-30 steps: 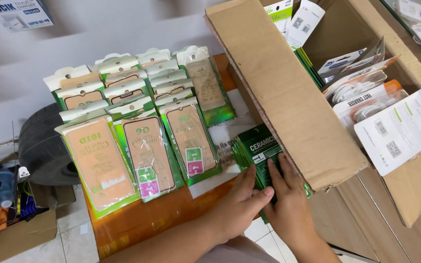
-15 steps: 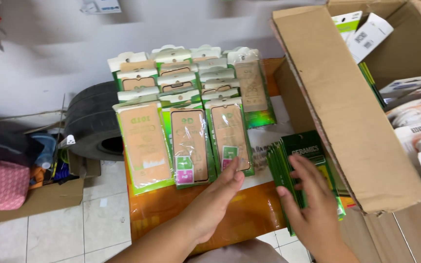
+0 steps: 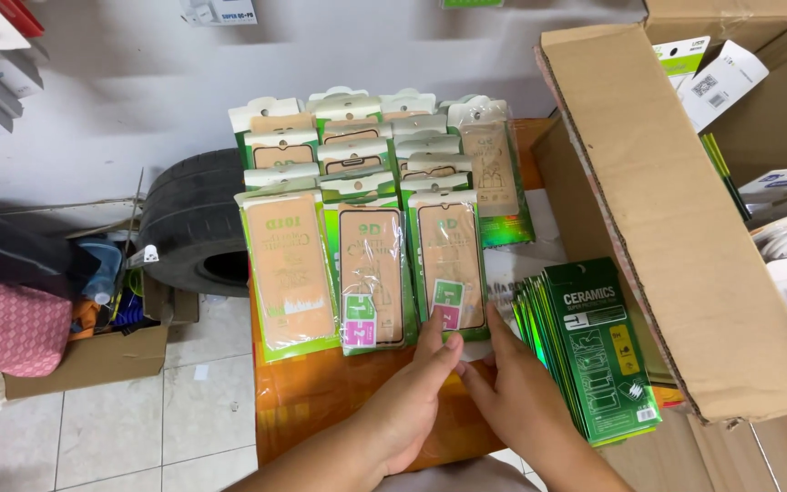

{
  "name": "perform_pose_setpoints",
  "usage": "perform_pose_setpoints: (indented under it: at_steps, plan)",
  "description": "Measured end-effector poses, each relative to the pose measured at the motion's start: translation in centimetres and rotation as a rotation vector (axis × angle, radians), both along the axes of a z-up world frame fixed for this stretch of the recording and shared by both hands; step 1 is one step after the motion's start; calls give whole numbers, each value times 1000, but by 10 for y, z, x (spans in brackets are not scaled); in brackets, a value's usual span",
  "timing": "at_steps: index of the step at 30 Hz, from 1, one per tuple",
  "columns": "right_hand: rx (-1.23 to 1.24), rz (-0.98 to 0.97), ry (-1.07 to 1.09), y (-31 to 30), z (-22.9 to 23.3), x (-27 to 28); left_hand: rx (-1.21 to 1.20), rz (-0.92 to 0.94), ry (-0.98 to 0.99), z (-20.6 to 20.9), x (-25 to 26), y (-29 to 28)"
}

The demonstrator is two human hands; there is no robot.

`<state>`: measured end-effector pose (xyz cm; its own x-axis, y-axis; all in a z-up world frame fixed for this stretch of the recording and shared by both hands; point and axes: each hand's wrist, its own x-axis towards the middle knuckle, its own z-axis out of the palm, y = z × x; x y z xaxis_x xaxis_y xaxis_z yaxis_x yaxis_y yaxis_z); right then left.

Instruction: Sort and inspect mobile phone screen protectors from their packaging.

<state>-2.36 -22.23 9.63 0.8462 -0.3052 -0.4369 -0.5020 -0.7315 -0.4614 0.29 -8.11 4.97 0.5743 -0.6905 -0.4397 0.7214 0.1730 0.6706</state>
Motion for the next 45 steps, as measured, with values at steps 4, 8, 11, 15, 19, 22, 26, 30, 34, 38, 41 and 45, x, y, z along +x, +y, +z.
perform_pose_setpoints:
  at_steps: [4, 8, 11, 15, 19, 22, 26, 30, 34, 38, 41, 45]
  plan:
    - [38, 16, -125, -17, -26, -12, 36, -23, 54, 6, 2, 2]
    - [24, 136, -586, -28, -44, -12, 15, -11, 2, 2, -1, 4]
    - [146, -69, -531, -27, -49, -9, -2, -12, -36, 5, 1, 6]
    - [421, -232, -559, -29, -55, -7, 30, -51, -29, 15, 2, 9]
    - [503, -278, -684, -35, -63, -18, -10, -8, -97, 18, 1, 22]
    - [631, -257, -792, -41, -70, -30, 193, 26, -518, 20, 6, 34]
    - [788, -40, -791, -50, -101, -50, 140, 366, -775, 21, 24, 47]
    - [976, 144, -554, -36, -119, -58, -167, 578, -693, 15, 29, 60]
    - [786, 253, -279, -19, -87, -47, -18, 580, -556, 5, 25, 63]
    - [682, 188, -287, -9, -79, -39, 119, 495, -597, 2, 16, 59]
    - [743, 20, -292, -3, -74, -32, 156, 433, -630, 5, 9, 57]
    - [666, -36, -233, -7, -69, -21, 178, 430, -719, 4, 10, 63]
